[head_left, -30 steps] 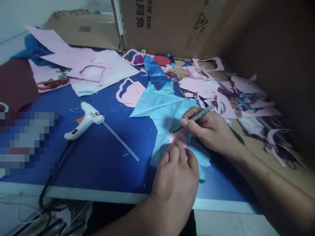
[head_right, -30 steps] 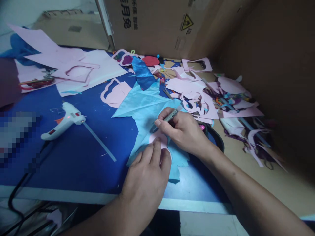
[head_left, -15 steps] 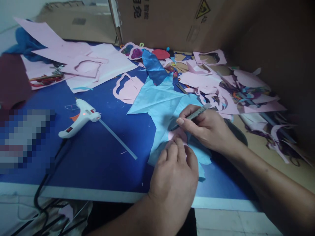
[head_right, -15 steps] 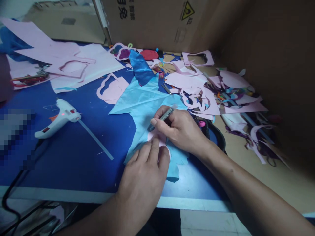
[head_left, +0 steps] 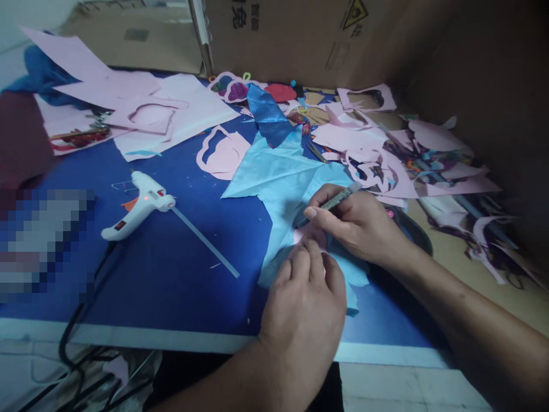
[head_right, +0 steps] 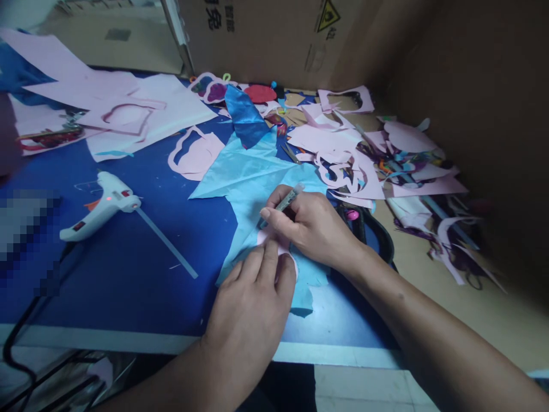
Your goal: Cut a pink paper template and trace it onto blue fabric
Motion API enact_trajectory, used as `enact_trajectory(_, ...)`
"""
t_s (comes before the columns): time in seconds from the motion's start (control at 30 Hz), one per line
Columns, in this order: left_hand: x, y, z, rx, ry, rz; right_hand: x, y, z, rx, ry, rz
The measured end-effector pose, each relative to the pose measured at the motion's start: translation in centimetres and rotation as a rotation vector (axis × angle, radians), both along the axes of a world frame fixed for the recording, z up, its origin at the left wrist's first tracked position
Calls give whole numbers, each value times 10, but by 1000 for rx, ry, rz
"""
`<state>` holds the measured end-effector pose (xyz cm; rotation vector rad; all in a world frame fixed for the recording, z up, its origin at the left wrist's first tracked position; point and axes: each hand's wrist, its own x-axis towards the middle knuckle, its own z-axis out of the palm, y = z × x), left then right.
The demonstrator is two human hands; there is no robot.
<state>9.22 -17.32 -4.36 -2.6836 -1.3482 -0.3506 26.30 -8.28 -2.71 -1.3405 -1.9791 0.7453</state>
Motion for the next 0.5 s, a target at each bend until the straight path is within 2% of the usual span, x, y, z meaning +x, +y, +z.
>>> enact_trajectory(0.5, -3, 2, 0, 30, -32, -30, 3, 1, 8, 73, 14, -46)
